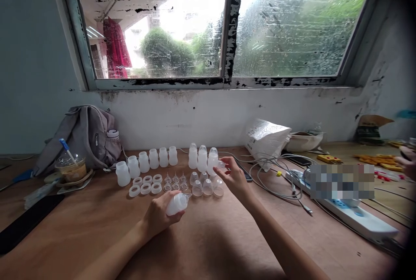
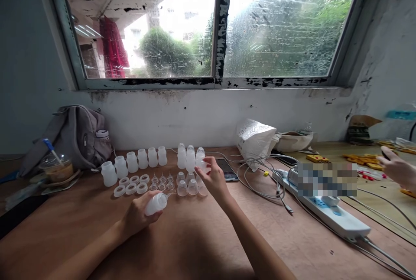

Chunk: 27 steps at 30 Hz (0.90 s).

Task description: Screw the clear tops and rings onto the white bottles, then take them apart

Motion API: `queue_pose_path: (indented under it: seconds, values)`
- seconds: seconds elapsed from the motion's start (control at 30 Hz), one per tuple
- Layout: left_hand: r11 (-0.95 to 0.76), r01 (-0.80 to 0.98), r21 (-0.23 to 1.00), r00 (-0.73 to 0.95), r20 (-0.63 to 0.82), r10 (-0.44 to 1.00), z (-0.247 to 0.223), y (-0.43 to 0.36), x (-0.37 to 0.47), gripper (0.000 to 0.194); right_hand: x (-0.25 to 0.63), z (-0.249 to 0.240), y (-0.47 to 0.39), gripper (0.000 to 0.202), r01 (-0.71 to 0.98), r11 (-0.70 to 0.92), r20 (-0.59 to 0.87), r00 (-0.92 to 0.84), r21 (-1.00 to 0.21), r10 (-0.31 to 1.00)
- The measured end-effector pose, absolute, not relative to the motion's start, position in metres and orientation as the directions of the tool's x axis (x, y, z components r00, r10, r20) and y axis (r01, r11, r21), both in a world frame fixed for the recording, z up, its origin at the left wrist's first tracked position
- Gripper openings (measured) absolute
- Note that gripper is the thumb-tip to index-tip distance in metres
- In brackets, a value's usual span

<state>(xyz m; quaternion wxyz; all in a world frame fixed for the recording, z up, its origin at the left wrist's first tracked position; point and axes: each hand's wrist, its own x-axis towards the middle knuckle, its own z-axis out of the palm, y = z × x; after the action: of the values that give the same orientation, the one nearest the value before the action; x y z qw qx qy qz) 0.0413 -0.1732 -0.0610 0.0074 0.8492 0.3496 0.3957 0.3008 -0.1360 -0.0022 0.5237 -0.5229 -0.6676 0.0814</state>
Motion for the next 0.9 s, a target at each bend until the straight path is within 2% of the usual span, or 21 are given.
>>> queue_pose_path:
  seconds: [0.1,0.2,0.27,0.33,0.47,0.7,0.9]
  values:
    - [-0.762,0.583,0.281,0.455,0.665,0.593,-0.061,-0.174,0.042,0.036,0.316,0.0,-0.133,0.028,0.746,0.313,0.477,0.007,-0.587,0.879]
    - [-0.764,0.58,0.281,0.453,0.668,0.59,-0.06,-0.174,0.042,0.036,0.324,0.002,-0.138,0.025,0.824,0.19,0.162,-0.12,-0.533,0.979]
    - [-0.766,0.577,0.284,0.451,0.671,0.589,-0.06,-0.174,0.042,0.036,0.327,0.001,-0.141,0.028,0.865,0.12,-0.048,-0.164,-0.487,0.985]
    - [-0.766,0.576,0.285,0.454,0.667,0.59,-0.061,-0.174,0.042,0.036,0.327,0.0,-0.143,0.033,0.899,0.088,-0.16,-0.172,-0.43,0.972]
    - [-0.762,0.579,0.289,0.468,0.647,0.602,-0.062,-0.173,0.041,0.037,0.324,-0.006,-0.142,0.033,0.935,0.086,-0.195,-0.16,-0.343,0.968]
    - [-0.752,0.584,0.306,0.474,0.624,0.621,-0.061,-0.174,0.042,0.037,0.325,-0.016,-0.135,0.03,0.946,0.098,-0.135,-0.146,-0.31,0.98]
    - [-0.745,0.589,0.313,0.476,0.61,0.633,-0.062,-0.174,0.041,0.037,0.329,-0.024,-0.129,0.033,0.922,0.134,-0.06,-0.167,-0.362,0.984]
